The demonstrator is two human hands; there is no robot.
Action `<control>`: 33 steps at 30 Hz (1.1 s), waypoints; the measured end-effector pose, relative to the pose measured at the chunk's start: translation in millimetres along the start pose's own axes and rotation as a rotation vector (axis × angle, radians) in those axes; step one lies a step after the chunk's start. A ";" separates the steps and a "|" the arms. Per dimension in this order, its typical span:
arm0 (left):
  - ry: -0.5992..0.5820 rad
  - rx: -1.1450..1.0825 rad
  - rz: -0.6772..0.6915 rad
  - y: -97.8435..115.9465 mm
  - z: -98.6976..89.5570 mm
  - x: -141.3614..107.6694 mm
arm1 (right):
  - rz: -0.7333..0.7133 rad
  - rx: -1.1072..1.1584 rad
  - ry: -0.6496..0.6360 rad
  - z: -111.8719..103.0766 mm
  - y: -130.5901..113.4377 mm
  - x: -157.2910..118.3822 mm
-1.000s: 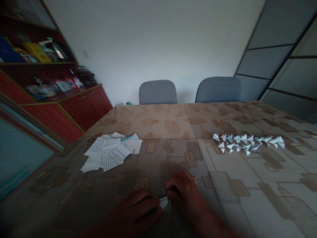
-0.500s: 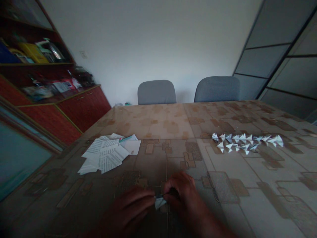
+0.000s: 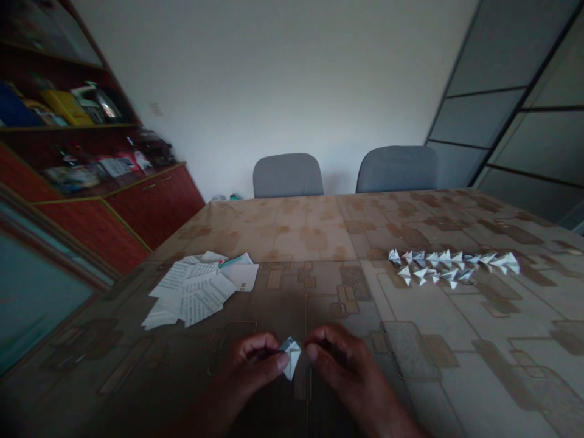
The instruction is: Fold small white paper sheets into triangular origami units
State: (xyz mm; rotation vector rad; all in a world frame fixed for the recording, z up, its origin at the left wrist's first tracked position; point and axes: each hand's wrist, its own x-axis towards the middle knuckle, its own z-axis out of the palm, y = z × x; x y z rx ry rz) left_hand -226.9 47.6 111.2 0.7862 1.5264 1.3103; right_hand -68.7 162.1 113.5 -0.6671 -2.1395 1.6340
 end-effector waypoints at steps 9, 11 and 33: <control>0.043 0.062 0.204 -18.4 8.8 -4.9 | -0.007 -0.004 0.024 13.6 6.5 -4.0; 0.057 0.167 0.247 -15.6 9.1 -7.0 | -0.034 -0.036 0.041 13.7 5.4 -3.7; 0.058 0.135 0.314 -15.6 5.5 -8.2 | -0.170 -0.223 -0.013 16.9 1.4 -6.4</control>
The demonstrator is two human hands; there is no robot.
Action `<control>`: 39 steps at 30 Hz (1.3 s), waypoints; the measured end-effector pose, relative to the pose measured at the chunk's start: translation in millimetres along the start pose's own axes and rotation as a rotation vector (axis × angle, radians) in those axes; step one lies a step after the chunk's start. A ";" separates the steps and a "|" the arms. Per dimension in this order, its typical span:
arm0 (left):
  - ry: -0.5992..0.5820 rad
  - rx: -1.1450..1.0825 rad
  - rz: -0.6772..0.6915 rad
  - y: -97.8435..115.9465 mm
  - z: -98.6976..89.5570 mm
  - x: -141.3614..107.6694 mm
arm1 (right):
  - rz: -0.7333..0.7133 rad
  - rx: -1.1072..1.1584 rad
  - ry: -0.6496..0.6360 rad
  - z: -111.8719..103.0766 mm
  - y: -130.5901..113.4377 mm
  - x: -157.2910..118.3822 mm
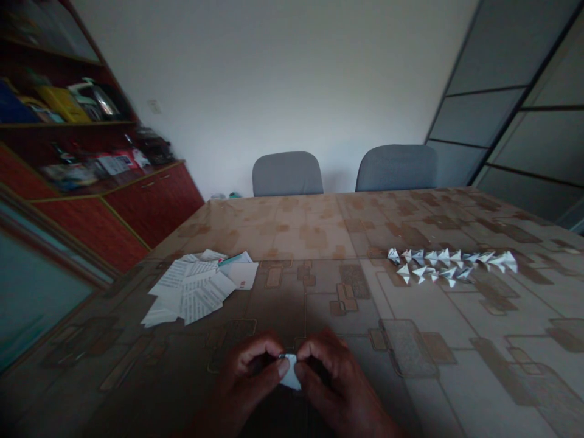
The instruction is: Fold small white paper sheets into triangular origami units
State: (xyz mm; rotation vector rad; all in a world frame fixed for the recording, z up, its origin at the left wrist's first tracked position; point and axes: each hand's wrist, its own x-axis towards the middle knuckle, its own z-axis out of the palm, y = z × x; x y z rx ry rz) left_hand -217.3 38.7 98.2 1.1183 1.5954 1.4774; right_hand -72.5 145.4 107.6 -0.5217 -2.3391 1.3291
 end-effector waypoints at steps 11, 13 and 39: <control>-0.007 0.104 -0.054 6.3 2.2 2.1 | 0.024 -0.003 -0.040 1.7 2.2 -2.6; 0.022 0.102 -0.065 8.3 1.2 2.7 | 0.025 -0.009 -0.054 3.0 4.8 -2.4; -0.027 0.807 0.703 6.3 -12.7 1.6 | 0.173 0.199 0.019 -2.7 10.8 1.4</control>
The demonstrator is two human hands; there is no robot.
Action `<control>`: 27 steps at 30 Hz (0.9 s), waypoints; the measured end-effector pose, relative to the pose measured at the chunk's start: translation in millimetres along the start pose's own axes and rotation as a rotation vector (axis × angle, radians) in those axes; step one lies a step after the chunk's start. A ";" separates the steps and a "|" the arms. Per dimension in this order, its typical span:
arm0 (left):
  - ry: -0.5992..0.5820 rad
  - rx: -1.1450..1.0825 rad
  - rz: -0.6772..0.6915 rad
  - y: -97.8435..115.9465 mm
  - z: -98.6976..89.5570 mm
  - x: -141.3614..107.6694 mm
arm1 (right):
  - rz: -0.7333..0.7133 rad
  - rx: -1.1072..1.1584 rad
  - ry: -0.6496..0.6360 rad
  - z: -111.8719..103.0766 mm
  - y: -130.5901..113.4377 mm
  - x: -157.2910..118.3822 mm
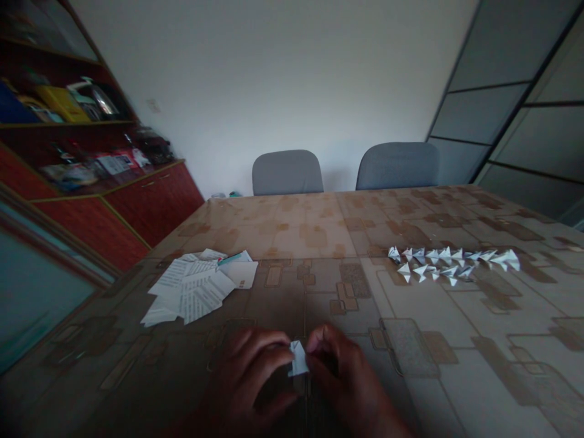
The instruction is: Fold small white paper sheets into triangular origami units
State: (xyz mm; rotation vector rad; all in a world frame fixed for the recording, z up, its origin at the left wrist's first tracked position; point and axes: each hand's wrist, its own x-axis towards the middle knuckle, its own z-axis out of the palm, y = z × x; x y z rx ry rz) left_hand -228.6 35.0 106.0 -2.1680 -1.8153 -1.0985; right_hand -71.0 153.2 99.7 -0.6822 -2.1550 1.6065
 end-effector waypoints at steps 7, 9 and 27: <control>-0.082 0.193 0.170 -3.3 16.1 -6.7 | -0.162 -0.530 0.022 2.5 8.9 -4.8; -0.109 0.194 0.169 -5.8 19.6 -9.1 | -0.191 -0.611 0.001 3.1 11.1 -5.2; -0.313 0.143 0.110 -11.4 12.0 3.4 | -0.231 -0.631 0.062 -2.6 11.1 -7.4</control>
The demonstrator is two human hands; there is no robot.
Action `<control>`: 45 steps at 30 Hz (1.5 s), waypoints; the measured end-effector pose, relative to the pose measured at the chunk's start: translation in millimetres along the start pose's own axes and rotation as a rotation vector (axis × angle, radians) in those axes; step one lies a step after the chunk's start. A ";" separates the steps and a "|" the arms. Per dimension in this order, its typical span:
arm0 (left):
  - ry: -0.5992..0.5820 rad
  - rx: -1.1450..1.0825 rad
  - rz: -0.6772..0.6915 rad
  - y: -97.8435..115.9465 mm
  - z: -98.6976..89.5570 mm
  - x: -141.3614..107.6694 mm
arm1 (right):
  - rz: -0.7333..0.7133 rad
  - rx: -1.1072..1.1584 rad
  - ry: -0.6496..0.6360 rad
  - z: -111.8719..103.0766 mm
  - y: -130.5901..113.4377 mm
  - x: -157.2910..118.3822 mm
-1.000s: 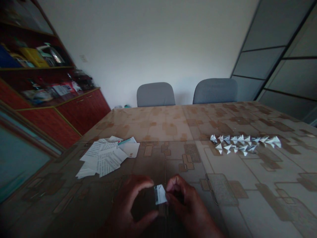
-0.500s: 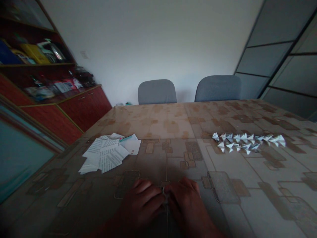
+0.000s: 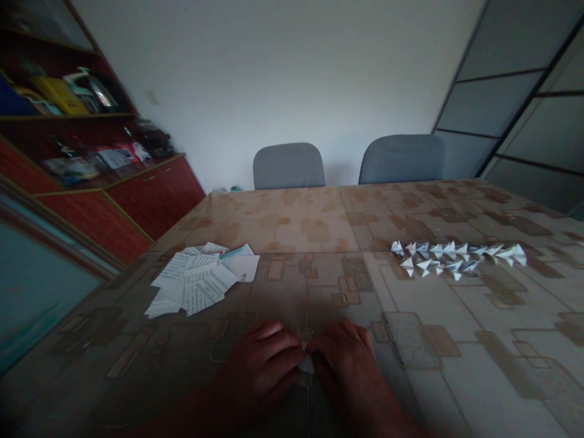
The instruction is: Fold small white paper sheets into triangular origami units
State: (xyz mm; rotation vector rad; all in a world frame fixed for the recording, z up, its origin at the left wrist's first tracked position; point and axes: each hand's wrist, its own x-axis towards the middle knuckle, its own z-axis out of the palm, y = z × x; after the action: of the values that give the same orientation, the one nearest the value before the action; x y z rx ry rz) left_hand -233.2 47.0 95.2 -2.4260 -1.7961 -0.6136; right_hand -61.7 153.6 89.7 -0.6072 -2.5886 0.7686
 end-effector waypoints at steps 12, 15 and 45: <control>0.019 0.000 0.098 -9.3 -2.3 1.8 | 0.012 0.019 -0.052 -3.0 2.1 4.6; 0.034 -0.036 0.101 -5.8 0.3 1.1 | 0.015 0.004 -0.080 -8.4 9.4 7.0; 0.070 -0.351 -0.368 10.6 9.4 8.7 | 0.046 -0.043 -0.191 -14.4 7.9 2.4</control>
State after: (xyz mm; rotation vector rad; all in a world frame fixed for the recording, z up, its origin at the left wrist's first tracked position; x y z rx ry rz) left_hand -218.6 54.2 91.5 -2.2324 -2.2919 -1.1157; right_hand -54.8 166.9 96.9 -0.6366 -2.7794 0.8247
